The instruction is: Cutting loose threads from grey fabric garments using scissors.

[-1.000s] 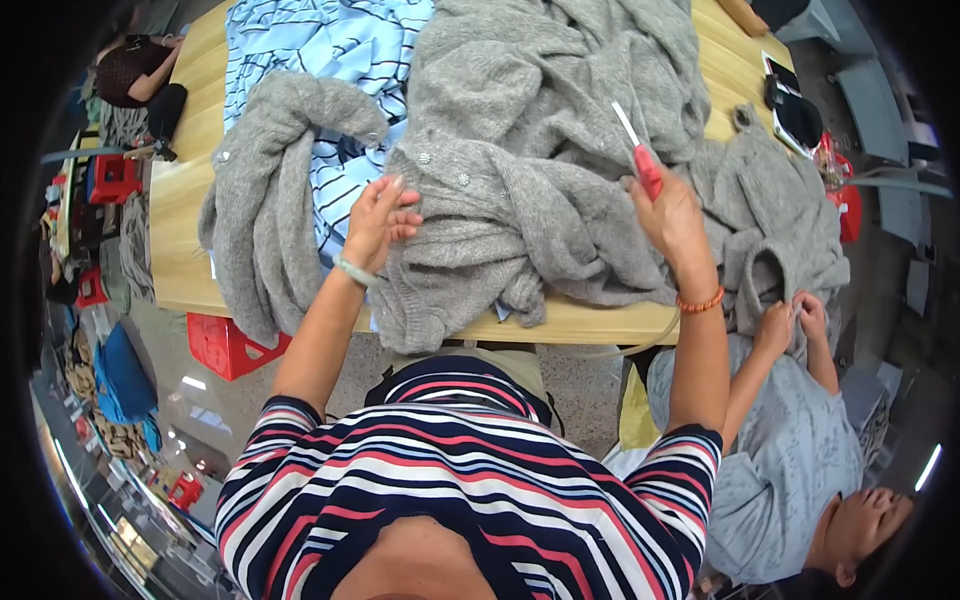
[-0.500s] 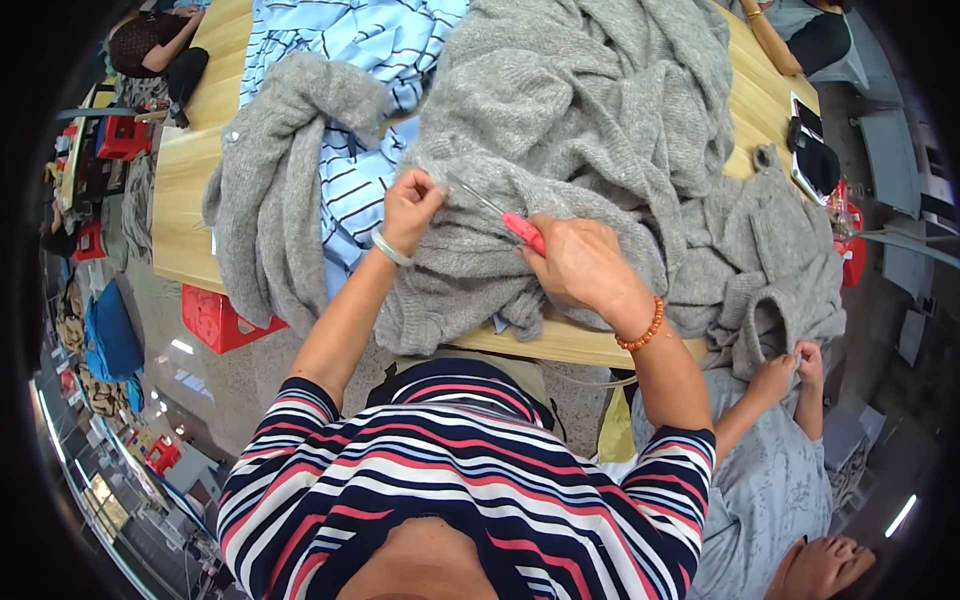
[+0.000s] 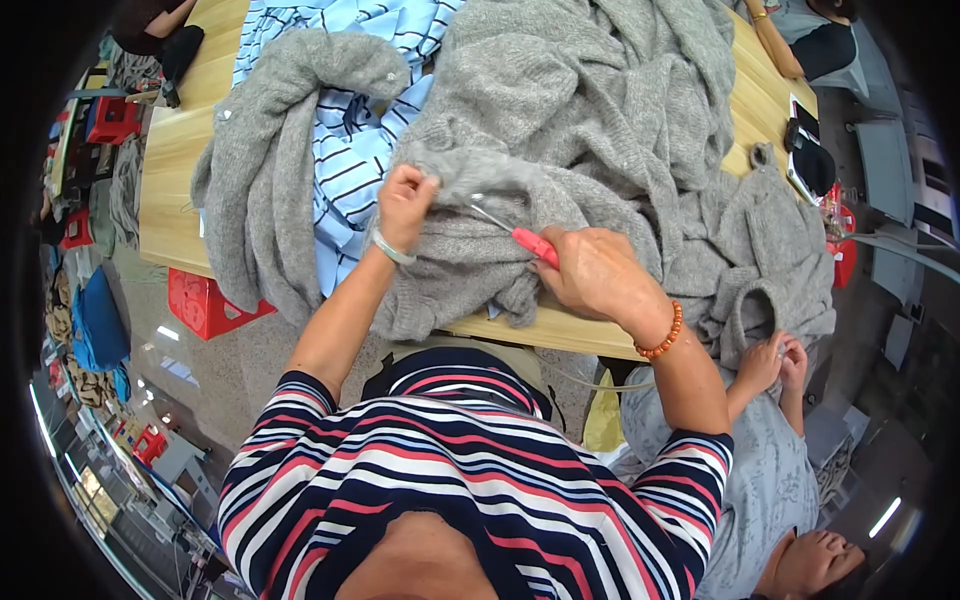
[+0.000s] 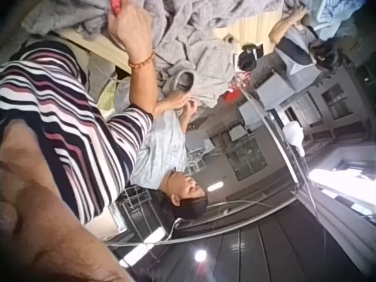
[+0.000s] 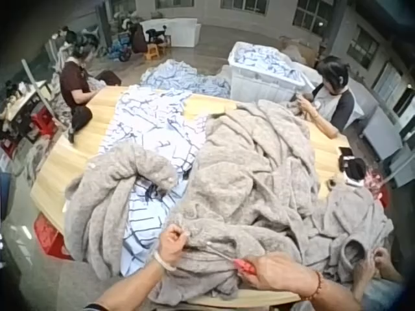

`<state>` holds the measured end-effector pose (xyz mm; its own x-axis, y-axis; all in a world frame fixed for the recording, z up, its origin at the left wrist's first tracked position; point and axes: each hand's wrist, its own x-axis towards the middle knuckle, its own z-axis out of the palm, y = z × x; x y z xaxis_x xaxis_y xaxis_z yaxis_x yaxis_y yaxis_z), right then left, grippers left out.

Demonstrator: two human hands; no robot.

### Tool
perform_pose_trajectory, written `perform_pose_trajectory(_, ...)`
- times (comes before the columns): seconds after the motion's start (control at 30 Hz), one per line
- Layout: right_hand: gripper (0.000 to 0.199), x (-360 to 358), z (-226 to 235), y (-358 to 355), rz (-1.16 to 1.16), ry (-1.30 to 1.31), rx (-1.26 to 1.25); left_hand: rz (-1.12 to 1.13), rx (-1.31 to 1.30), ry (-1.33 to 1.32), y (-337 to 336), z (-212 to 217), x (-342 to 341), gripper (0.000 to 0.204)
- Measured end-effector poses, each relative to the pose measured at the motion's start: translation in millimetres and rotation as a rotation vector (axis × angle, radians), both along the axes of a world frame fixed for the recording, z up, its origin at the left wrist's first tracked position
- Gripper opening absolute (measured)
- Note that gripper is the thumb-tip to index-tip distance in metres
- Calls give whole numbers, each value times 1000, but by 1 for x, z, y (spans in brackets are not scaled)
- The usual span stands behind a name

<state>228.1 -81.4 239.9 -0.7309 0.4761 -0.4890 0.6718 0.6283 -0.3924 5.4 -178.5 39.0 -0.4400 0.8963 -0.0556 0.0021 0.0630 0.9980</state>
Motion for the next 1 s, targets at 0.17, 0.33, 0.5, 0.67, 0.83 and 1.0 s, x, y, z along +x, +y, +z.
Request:
perform_pose_trajectory(0.17, 27, 3, -2, -10, -55, 8, 5, 134, 126, -657, 15, -16, -15, 15)
perform_pose_trajectory(0.33, 30, 12, -8, -15, -221, 53, 0, 154, 66, -1186, 30, 61, 3, 22)
perform_pose_trajectory(0.5, 31, 33, -8, -33, -336, 170, -82, -23, -211, -1069, 10, 62, 39, 20)
perform_pose_trajectory(0.67, 30, 35, 1, -46, -362, 65, -67, 40, -135, -883, 22, 44, 38, 11)
perform_pose_trajectory(0.83, 30, 28, -4, -43, -275, 48, -22, -28, -111, -891, 31, 44, 21, 15)
perform_pose_trajectory(1.0, 31, 38, -28, -38, -380, 111, -148, 9, -26, -1085, 49, 56, 20, 24)
